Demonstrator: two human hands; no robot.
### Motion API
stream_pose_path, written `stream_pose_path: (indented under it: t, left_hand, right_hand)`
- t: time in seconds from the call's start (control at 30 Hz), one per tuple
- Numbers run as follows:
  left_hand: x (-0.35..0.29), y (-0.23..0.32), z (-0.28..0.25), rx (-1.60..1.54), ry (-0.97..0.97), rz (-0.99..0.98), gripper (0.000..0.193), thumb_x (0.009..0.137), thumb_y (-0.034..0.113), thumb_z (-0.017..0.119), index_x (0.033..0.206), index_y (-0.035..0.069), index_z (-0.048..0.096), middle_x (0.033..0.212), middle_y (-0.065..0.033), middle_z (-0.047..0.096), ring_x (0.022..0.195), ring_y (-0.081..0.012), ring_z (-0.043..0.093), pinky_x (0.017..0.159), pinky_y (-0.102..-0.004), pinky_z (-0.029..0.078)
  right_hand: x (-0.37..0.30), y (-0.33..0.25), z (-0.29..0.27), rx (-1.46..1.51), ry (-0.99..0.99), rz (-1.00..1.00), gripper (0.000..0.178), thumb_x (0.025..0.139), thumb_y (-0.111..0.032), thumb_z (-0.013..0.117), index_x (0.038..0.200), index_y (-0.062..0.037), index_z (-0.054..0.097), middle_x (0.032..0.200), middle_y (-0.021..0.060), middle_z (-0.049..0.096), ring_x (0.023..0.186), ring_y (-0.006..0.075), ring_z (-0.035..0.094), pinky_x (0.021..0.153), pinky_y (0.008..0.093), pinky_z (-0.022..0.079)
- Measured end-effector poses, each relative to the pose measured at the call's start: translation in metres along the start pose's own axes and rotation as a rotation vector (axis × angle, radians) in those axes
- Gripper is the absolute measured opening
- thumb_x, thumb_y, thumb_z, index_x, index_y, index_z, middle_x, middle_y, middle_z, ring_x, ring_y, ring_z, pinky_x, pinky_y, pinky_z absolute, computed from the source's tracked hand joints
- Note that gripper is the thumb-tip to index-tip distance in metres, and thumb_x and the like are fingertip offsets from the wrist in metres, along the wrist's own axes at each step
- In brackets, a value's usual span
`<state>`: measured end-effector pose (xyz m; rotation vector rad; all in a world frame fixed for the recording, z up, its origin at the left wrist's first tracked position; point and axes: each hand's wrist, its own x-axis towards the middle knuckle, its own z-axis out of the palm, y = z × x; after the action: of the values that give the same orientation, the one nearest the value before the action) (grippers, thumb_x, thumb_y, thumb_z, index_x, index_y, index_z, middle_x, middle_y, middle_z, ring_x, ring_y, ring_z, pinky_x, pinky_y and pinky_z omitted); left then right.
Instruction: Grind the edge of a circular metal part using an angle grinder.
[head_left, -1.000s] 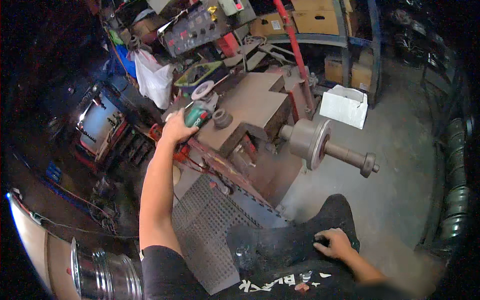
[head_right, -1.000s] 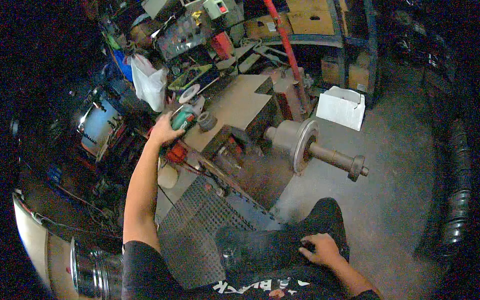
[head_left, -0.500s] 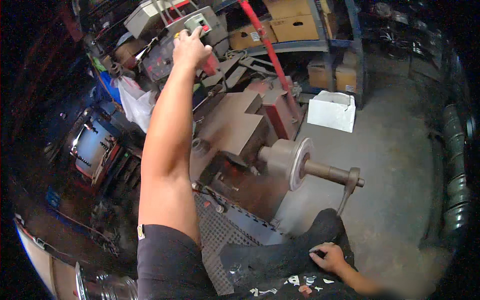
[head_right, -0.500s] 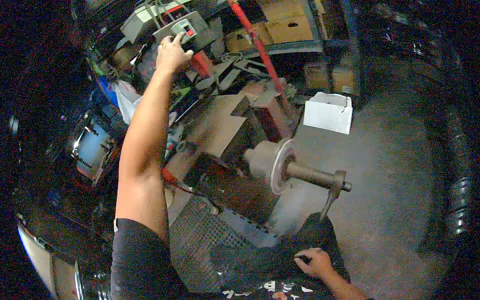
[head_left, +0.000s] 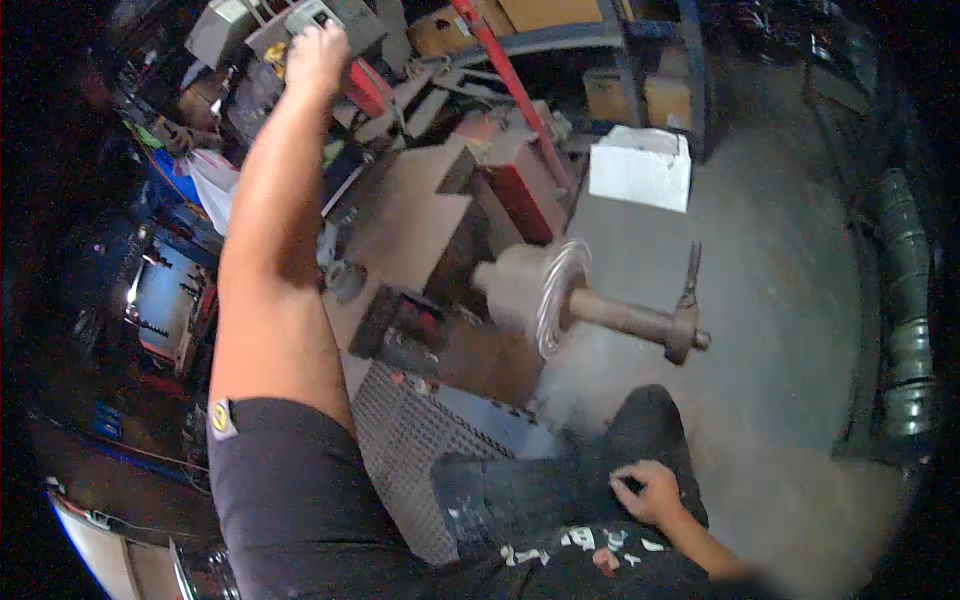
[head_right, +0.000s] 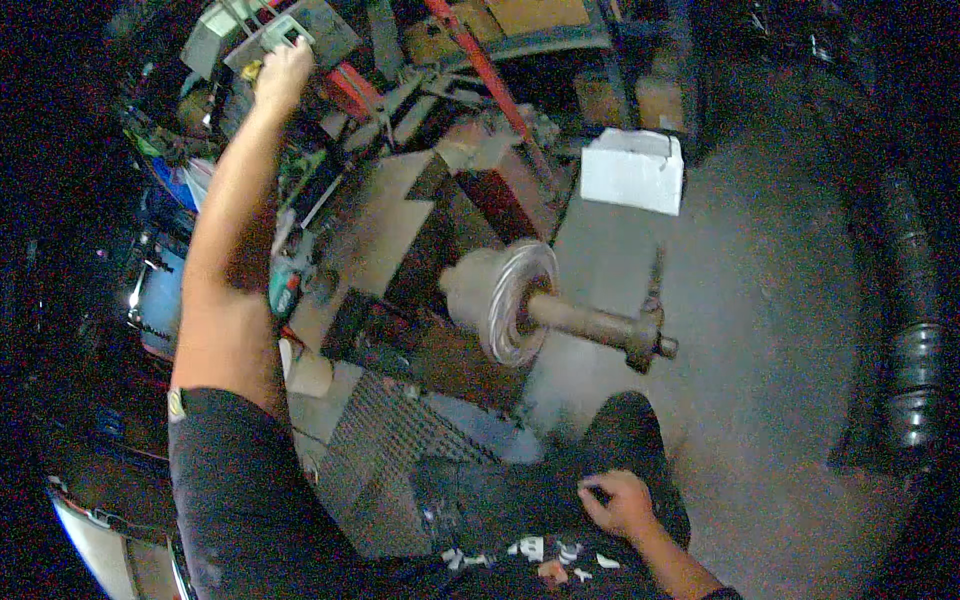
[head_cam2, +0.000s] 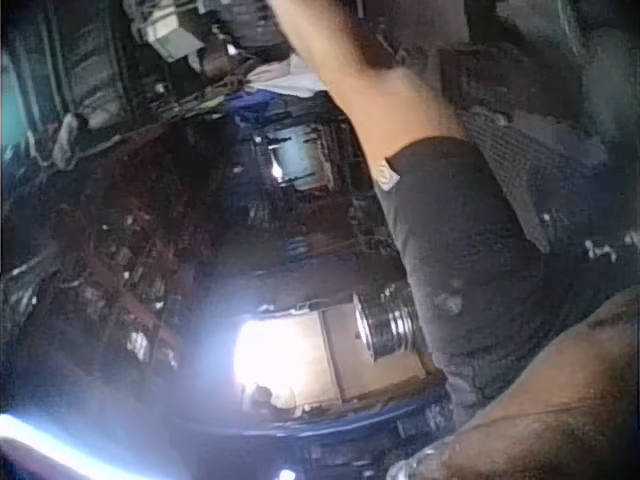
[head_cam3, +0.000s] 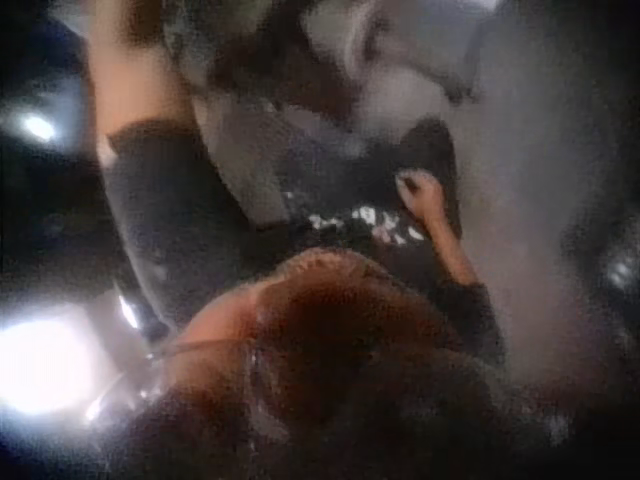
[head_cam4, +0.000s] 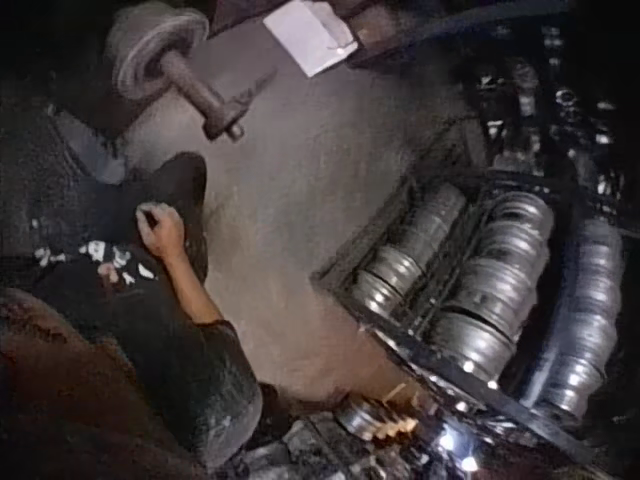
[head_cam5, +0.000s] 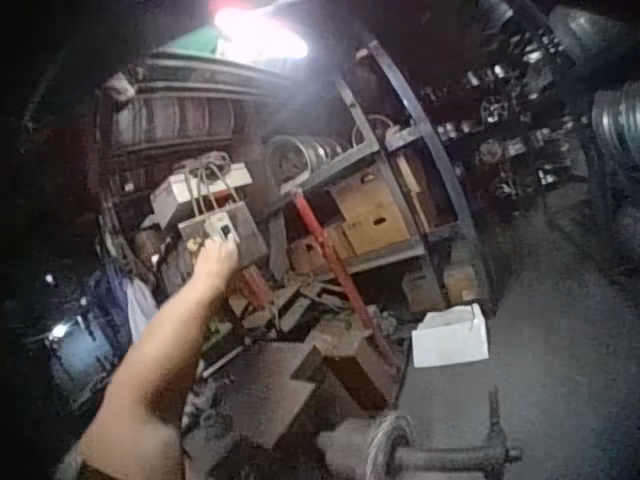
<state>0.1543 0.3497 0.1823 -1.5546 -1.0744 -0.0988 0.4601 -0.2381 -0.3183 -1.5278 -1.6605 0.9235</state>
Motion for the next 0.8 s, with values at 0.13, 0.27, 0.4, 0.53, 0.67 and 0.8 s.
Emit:
stream_pose_path:
  t: [0.13, 0.27, 0.4, 0.53, 0.67, 0.8]
  left_hand:
    - [0.026, 0.000, -0.021, -0.300, -0.449, -0.032, 0.041, 0.089, 0.021, 0.066, 0.127, 0.008, 0.067, 0.122, -0.0187, 0.071, 0.108, -0.0420, 0.069, 0.094, -0.0464, 0.057]
    - [-0.084, 0.037, -0.104, -0.611, 0.294, 0.077, 0.051, 0.088, 0.017, 0.069, 0.138, 0.010, 0.060, 0.138, -0.0171, 0.062, 0.122, -0.0381, 0.063, 0.103, -0.0440, 0.052]
    - [-0.270, 0.059, -0.226, -0.951, 0.162, 0.145, 0.051, 0.077, -0.002, 0.069, 0.127, 0.005, 0.066, 0.136, -0.0190, 0.063, 0.123, -0.0394, 0.061, 0.106, -0.0471, 0.047]
    - [-0.436, 0.111, -0.292, -1.329, -0.265, 0.456, 0.043, 0.075, 0.009, 0.074, 0.118, 0.006, 0.068, 0.122, -0.0135, 0.068, 0.114, -0.0339, 0.065, 0.098, -0.0468, 0.051]
    - [-0.594, 0.153, -0.289, -1.349, -0.663, 0.490, 0.038, 0.082, 0.022, 0.078, 0.117, 0.010, 0.069, 0.126, -0.0092, 0.067, 0.116, -0.0314, 0.063, 0.097, -0.0448, 0.051]
    - [-0.697, 0.179, -0.285, -1.541, -0.820, 0.215, 0.035, 0.084, 0.028, 0.076, 0.113, 0.010, 0.070, 0.123, -0.0083, 0.067, 0.116, -0.0318, 0.060, 0.098, -0.0456, 0.047]
  right_hand:
    - [-0.010, -0.011, -0.007, 0.137, 0.085, -0.063, 0.017, 0.085, -0.025, 0.077, 0.094, -0.0105, 0.078, 0.094, 0.0135, 0.076, 0.089, 0.0328, 0.072, 0.080, 0.0409, 0.057]
    - [-0.011, -0.027, -0.005, 0.259, 0.079, 0.015, 0.018, 0.087, -0.023, 0.076, 0.098, -0.0090, 0.077, 0.098, 0.0135, 0.076, 0.093, 0.0329, 0.073, 0.083, 0.0409, 0.057]
    - [-0.010, -0.042, 0.000, 0.221, -0.019, -0.034, 0.024, 0.088, -0.023, 0.075, 0.107, -0.0073, 0.074, 0.101, 0.0140, 0.075, 0.095, 0.0333, 0.073, 0.087, 0.0416, 0.057]
    - [0.000, -0.033, -0.015, 0.102, -0.063, -0.146, 0.028, 0.087, -0.022, 0.076, 0.110, -0.0066, 0.072, 0.108, 0.0149, 0.074, 0.098, 0.0343, 0.071, 0.089, 0.0410, 0.057]
    - [0.024, -0.008, -0.034, -0.085, -0.089, -0.301, 0.035, 0.081, -0.025, 0.080, 0.111, -0.0082, 0.072, 0.113, 0.0147, 0.072, 0.109, 0.0346, 0.067, 0.099, 0.0444, 0.050]
    - [0.050, 0.008, -0.037, -0.185, -0.121, -0.391, 0.036, 0.076, -0.028, 0.083, 0.107, -0.0111, 0.074, 0.114, 0.0134, 0.072, 0.114, 0.0329, 0.064, 0.105, 0.0479, 0.043]
